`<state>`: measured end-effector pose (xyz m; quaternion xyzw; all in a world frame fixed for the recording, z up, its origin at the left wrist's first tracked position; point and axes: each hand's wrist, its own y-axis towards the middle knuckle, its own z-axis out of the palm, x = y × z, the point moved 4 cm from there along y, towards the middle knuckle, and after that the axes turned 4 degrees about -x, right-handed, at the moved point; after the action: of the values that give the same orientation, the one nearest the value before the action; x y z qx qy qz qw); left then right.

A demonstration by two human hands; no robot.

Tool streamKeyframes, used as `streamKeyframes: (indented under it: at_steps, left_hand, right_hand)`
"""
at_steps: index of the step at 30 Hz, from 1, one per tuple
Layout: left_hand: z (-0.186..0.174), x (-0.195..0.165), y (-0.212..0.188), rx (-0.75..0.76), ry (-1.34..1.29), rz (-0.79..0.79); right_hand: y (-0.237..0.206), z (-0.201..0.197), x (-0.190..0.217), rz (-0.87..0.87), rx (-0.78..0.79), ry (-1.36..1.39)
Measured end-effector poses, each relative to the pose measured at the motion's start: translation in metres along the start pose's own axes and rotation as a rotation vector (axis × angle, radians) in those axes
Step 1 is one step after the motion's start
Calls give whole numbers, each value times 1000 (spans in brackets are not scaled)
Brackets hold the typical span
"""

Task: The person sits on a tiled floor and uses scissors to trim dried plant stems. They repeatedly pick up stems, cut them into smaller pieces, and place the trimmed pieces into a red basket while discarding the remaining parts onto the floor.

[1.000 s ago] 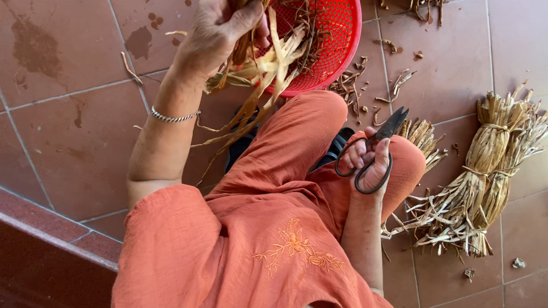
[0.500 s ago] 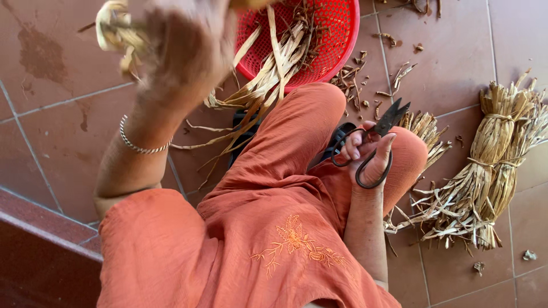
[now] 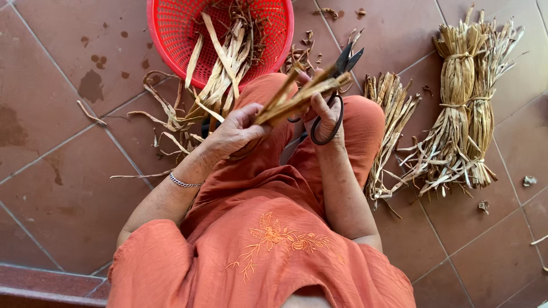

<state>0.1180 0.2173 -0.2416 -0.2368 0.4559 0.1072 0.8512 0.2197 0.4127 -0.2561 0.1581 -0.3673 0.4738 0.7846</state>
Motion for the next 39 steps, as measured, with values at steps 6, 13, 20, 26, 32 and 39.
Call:
streamKeyframes:
  at_steps: [6,13,20,26,32,39]
  left_hand:
    - [5,-9,11,44,466,50]
    - [17,-2,43,18,277,119]
    - [20,5,42,92,99,265]
    - [7,10,41,208,306,146]
    - [-7,23,49,0,342,-7]
    - [15,8,49,-56,426,189]
  right_hand:
    - [-10,-12,5,57,-110,69]
    - [-20,-20,14,57,-84,148]
    - [-22,-36,12,47,-115,118]
    - [-25,-32,8,112,-169,61]
    - [-27,-18,12,72,-71,22]
    - [-31,-12,11,26,-161,-158]
